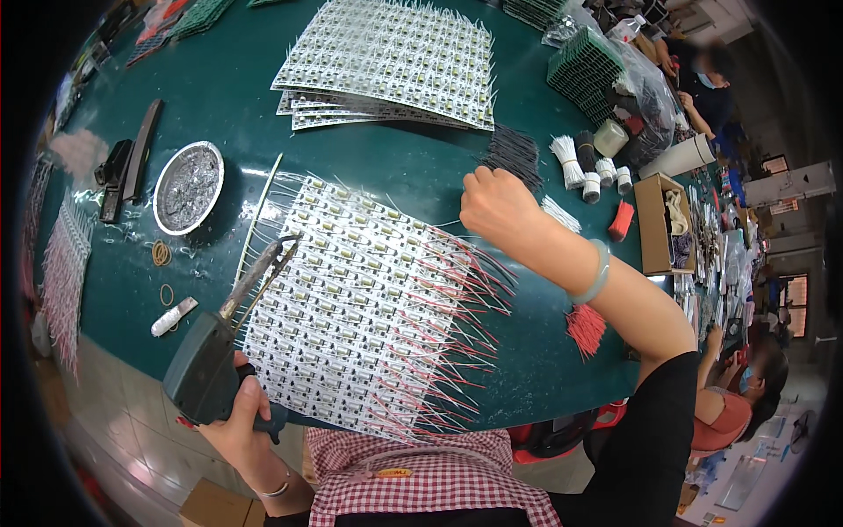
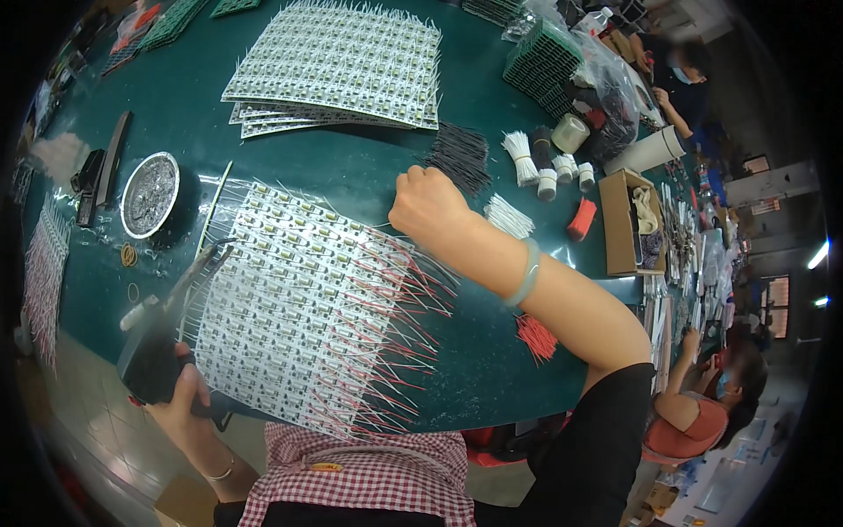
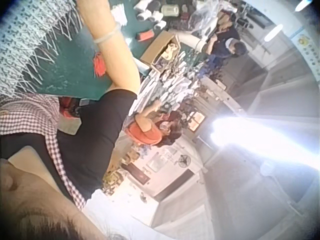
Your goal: The person uses a soldering iron to attach small wires to a grid of LED modules on a green workbench. They repeatedly pick up individual wires, place them on the LED contacts, and apply the soldering iron to secure them. The person works methodically across the grid, handling the wires and the tool with both hands.
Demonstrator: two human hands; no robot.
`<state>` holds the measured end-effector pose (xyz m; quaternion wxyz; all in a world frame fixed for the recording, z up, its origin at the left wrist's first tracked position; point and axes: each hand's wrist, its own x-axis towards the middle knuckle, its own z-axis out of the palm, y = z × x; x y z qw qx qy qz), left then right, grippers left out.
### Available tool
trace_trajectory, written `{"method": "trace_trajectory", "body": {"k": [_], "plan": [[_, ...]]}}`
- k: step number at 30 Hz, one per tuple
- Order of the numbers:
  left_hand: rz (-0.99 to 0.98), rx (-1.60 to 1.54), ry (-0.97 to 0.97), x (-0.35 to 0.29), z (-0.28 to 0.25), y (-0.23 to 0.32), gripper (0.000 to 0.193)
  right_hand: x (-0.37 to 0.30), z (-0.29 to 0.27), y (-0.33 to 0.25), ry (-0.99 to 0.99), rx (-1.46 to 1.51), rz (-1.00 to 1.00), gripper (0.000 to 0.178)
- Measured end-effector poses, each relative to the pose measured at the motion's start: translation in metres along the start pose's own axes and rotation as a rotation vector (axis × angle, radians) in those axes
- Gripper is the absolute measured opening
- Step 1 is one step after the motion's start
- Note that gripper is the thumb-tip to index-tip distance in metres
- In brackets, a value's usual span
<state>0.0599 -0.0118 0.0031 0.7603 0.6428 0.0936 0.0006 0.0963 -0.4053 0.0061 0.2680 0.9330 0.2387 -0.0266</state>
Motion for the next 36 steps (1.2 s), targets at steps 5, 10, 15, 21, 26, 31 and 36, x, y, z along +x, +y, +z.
{"method": "trace_trajectory", "body": {"k": [5, 10, 15, 21, 26, 31, 36], "plan": [[0.015, 0.015, -0.019, -0.002, 0.009, 0.006, 0.050, 0.002, 0.003, -0.006, -0.041, -0.041, 0.037, 0.010], [0.041, 0.007, -0.010, -0.008, 0.038, 0.024, 0.050, 0.004, 0.010, -0.012, -0.044, -0.027, 0.032, 0.009], [-0.061, 0.071, -0.090, -0.023, 0.063, 0.035, 0.053, 0.004, 0.015, -0.018, -0.013, -0.085, 0.062, 0.008], [-0.141, 0.131, -0.154, -0.021, 0.075, 0.024, 0.051, -0.007, 0.001, -0.023, 0.264, 0.272, 0.236, 0.014], [-0.088, 0.152, -0.191, -0.013, 0.089, 0.002, 0.041, -0.016, 0.004, -0.060, 0.566, 0.704, 0.411, 0.025], [-0.047, 0.270, -0.270, -0.011, 0.086, -0.013, 0.038, -0.016, 0.011, -0.085, 0.602, 0.799, 0.460, 0.032], [-0.072, 0.295, -0.262, -0.014, 0.096, -0.016, 0.034, -0.014, 0.011, -0.085, 0.609, 0.748, 0.440, 0.032]]}}
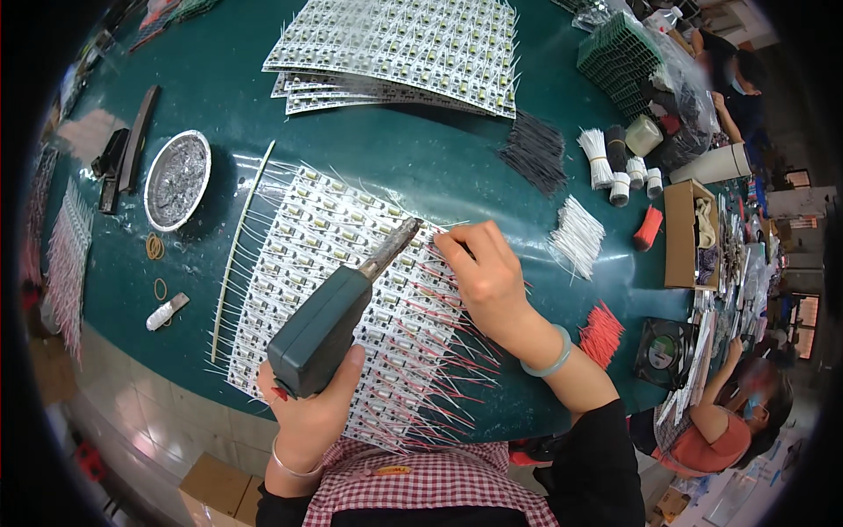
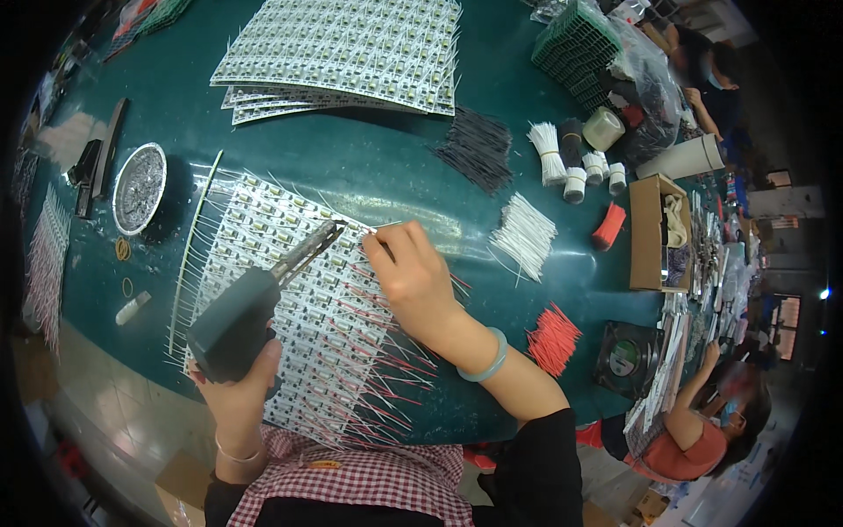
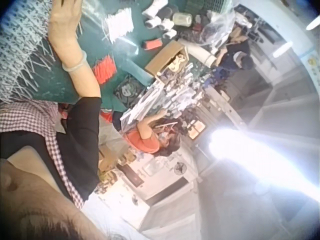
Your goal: The person uses a soldering iron to attach small wires to a grid of LED modules on a green workbench. They repeatedly pick up individual wires, place them on the LED contacts, and apply the soldering iron to secure them. The person works methodically across the grid, handling the wires and the tool with both hands.
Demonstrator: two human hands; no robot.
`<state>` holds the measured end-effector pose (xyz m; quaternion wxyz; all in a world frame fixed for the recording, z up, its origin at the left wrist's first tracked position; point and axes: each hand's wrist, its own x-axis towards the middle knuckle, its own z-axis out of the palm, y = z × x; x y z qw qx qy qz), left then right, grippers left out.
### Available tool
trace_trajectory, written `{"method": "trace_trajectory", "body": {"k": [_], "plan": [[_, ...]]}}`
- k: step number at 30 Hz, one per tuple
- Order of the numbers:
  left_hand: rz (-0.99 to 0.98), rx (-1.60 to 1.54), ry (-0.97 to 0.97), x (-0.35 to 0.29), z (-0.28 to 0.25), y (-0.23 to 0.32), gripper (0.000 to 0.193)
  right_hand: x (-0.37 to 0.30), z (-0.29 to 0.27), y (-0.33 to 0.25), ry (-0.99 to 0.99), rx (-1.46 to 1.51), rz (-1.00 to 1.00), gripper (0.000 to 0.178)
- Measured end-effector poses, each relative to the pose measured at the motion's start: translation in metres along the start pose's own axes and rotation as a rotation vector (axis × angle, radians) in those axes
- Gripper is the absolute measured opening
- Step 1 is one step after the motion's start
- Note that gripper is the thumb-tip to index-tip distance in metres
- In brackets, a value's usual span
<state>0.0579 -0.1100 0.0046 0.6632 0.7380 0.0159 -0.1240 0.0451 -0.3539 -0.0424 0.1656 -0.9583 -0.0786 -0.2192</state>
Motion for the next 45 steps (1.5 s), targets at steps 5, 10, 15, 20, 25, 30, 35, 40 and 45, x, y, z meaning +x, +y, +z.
{"method": "trace_trajectory", "body": {"k": [5, 10, 15, 20, 25, 30, 35, 40, 45], "plan": [[0.075, 0.126, -0.094, 0.002, 0.004, 0.002, 0.025, 0.000, -0.002, 0.000, -0.012, 0.001, -0.006, 0.032], [0.099, 0.102, -0.100, 0.006, 0.013, 0.007, 0.022, 0.001, -0.001, 0.001, -0.010, 0.023, -0.006, 0.032], [0.096, 0.141, -0.111, 0.007, 0.014, 0.003, 0.020, 0.001, -0.001, 0.001, -0.014, 0.026, 0.004, 0.031], [0.143, 0.129, -0.099, 0.008, 0.017, 0.001, 0.018, 0.002, -0.002, 0.000, -0.028, 0.018, 0.005, 0.031], [0.144, 0.145, -0.093, 0.007, 0.018, -0.002, 0.012, 0.002, -0.002, 0.000, -0.033, 0.024, 0.002, 0.031], [0.138, 0.166, -0.088, 0.007, 0.019, -0.001, 0.011, 0.002, -0.002, 0.000, -0.038, 0.025, 0.005, 0.031], [0.180, 0.201, -0.091, 0.007, 0.019, 0.000, 0.011, 0.003, -0.002, 0.000, -0.047, 0.014, 0.006, 0.031], [0.213, 0.189, -0.099, 0.006, 0.015, 0.009, 0.013, 0.005, -0.002, -0.003, -0.048, -0.005, 0.008, 0.031], [0.220, 0.180, -0.099, 0.005, 0.009, 0.012, 0.019, 0.003, -0.001, -0.003, -0.044, -0.015, 0.018, 0.032]]}}
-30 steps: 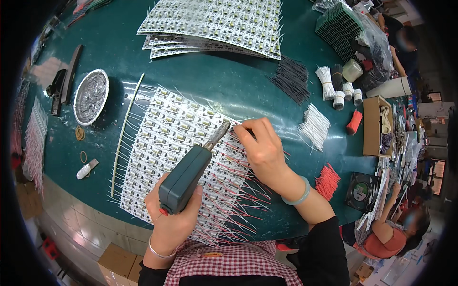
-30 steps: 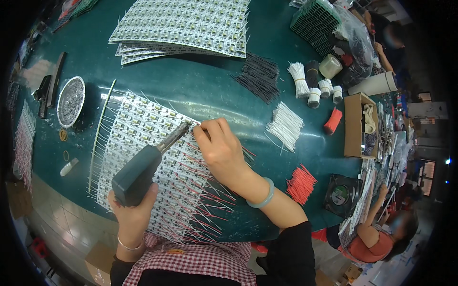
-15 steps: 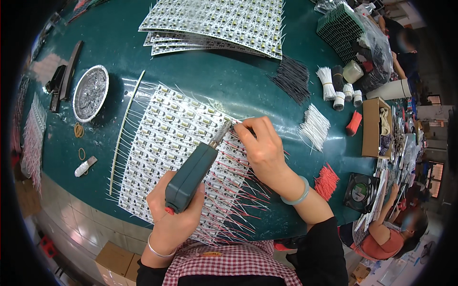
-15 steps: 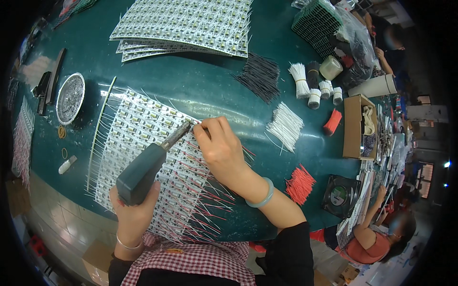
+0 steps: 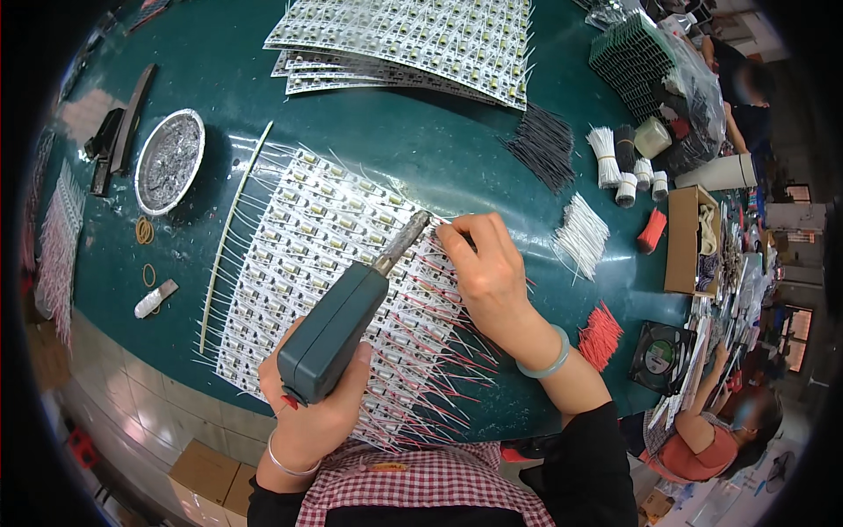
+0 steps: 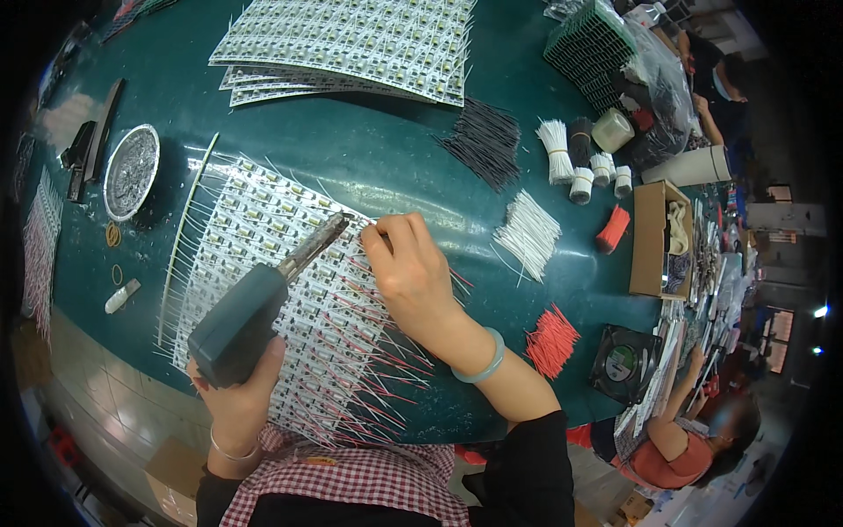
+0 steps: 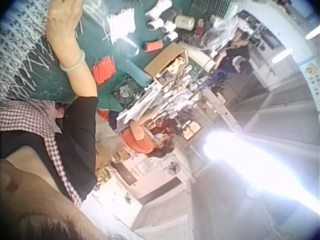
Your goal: The person uses a soldering iron to attach small wires to a grid of LED modules on a green workbench. They repeatedly pick up individual wires, place them on the LED contacts, and apply the soldering iron to secure them. The person works methodically across the grid, handling the wires and the tool with both hands.
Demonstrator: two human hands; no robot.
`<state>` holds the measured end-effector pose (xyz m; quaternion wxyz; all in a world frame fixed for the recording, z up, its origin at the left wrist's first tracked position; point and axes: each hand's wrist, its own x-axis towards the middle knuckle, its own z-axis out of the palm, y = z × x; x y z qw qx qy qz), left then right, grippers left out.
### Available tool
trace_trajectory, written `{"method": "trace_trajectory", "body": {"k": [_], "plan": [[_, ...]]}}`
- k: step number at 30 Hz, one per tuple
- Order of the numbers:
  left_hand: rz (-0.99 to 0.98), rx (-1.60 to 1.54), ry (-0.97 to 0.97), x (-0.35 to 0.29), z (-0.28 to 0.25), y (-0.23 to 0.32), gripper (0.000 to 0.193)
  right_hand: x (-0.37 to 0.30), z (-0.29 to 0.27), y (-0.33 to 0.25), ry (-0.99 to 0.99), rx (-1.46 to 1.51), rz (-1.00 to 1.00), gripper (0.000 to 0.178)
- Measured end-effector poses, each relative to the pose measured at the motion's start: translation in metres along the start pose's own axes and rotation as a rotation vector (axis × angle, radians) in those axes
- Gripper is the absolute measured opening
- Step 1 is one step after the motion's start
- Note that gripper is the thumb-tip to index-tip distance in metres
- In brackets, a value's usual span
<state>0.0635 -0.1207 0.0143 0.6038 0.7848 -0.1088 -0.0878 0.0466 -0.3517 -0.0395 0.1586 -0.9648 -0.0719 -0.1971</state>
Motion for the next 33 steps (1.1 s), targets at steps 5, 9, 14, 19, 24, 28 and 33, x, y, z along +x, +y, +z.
{"method": "trace_trajectory", "body": {"k": [5, 9, 14, 19, 24, 28, 33], "plan": [[-0.008, -0.024, -0.002, -0.001, 0.000, -0.005, 0.020, 0.000, 0.000, -0.001, -0.007, -0.013, 0.006, 0.033], [-0.035, -0.021, -0.017, -0.001, 0.003, -0.008, 0.020, -0.001, 0.001, 0.000, 0.005, -0.002, 0.006, 0.032], [-0.080, -0.104, 0.020, -0.002, 0.008, -0.012, 0.018, 0.000, 0.001, 0.002, 0.014, 0.019, -0.017, 0.029], [-0.040, -0.091, 0.024, -0.003, 0.012, -0.019, 0.014, 0.000, -0.001, 0.005, -0.003, 0.007, -0.034, 0.030], [-0.101, -0.041, -0.033, -0.002, 0.009, -0.019, 0.014, 0.001, -0.001, 0.005, 0.005, 0.006, -0.040, 0.030], [-0.079, -0.025, -0.035, -0.001, 0.009, -0.020, 0.015, 0.001, 0.000, 0.004, 0.005, -0.005, -0.038, 0.031], [-0.055, 0.005, -0.045, -0.001, 0.009, -0.022, 0.016, 0.000, 0.002, 0.001, 0.004, -0.042, -0.043, 0.033]]}}
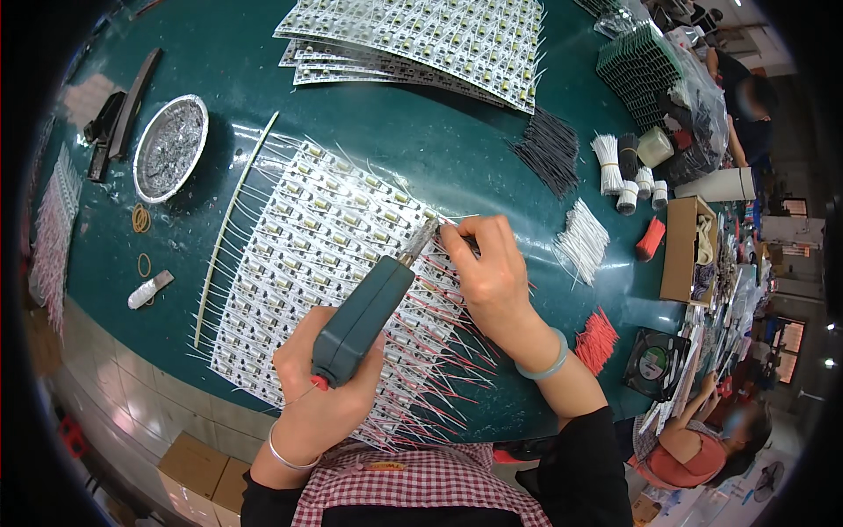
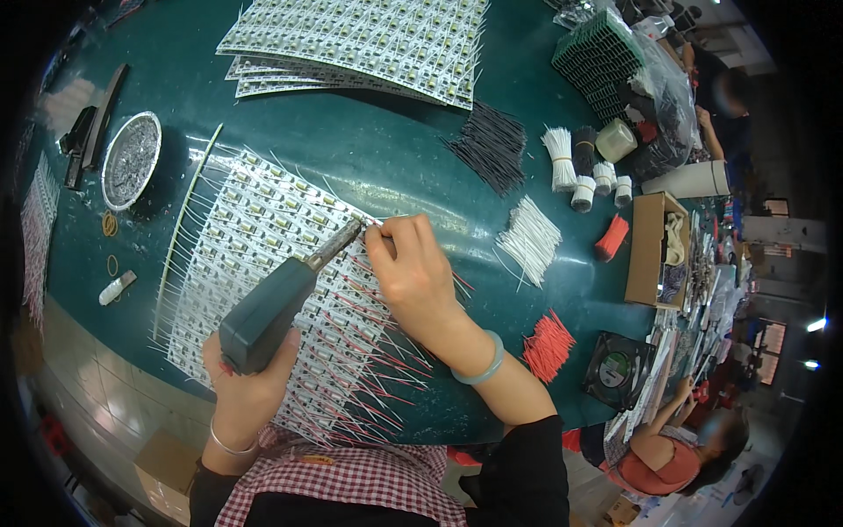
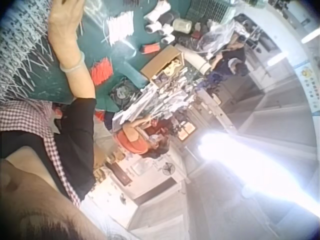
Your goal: The person uses a soldering iron to attach small wires to a grid of LED modules on a green workbench. They repeatedly pick up individual wires, place them on the LED contacts, and apply the soldering iron to secure them. The person works methodically across the grid, handling the wires and the tool with both hands.
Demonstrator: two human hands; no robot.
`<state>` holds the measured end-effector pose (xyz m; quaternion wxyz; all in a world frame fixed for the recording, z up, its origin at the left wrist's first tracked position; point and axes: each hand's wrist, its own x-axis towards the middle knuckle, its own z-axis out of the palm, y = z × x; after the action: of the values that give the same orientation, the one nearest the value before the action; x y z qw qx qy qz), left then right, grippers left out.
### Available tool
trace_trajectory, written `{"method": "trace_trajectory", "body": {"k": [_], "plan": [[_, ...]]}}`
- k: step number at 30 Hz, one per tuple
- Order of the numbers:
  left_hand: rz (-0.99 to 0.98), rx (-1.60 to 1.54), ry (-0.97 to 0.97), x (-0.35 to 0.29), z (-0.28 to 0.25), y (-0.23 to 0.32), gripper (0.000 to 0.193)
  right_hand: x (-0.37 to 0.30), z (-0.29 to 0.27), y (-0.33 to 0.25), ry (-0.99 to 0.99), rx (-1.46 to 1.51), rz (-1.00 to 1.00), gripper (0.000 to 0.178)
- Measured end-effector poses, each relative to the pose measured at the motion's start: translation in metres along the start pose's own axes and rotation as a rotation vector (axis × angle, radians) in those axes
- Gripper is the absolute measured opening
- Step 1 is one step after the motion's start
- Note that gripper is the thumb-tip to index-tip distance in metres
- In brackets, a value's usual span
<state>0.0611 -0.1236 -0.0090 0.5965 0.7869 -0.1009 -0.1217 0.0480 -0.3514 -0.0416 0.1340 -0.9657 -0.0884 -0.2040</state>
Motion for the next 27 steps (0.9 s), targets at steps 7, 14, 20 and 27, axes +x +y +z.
{"method": "trace_trajectory", "body": {"k": [7, 14, 20, 27], "plan": [[0.015, 0.011, 0.003, 0.000, 0.000, -0.001, 0.017, 0.001, -0.001, -0.004, -0.026, -0.035, -0.009, 0.032], [0.053, -0.021, 0.025, 0.002, -0.009, 0.015, 0.016, 0.002, -0.002, -0.004, -0.044, -0.048, -0.031, 0.032], [0.041, -0.052, 0.046, 0.002, -0.013, 0.015, 0.019, 0.008, -0.006, -0.006, -0.076, -0.078, -0.048, 0.030], [-0.018, -0.224, 0.022, -0.001, -0.015, 0.007, 0.024, 0.002, -0.003, -0.003, -0.053, -0.037, -0.007, 0.033]]}}
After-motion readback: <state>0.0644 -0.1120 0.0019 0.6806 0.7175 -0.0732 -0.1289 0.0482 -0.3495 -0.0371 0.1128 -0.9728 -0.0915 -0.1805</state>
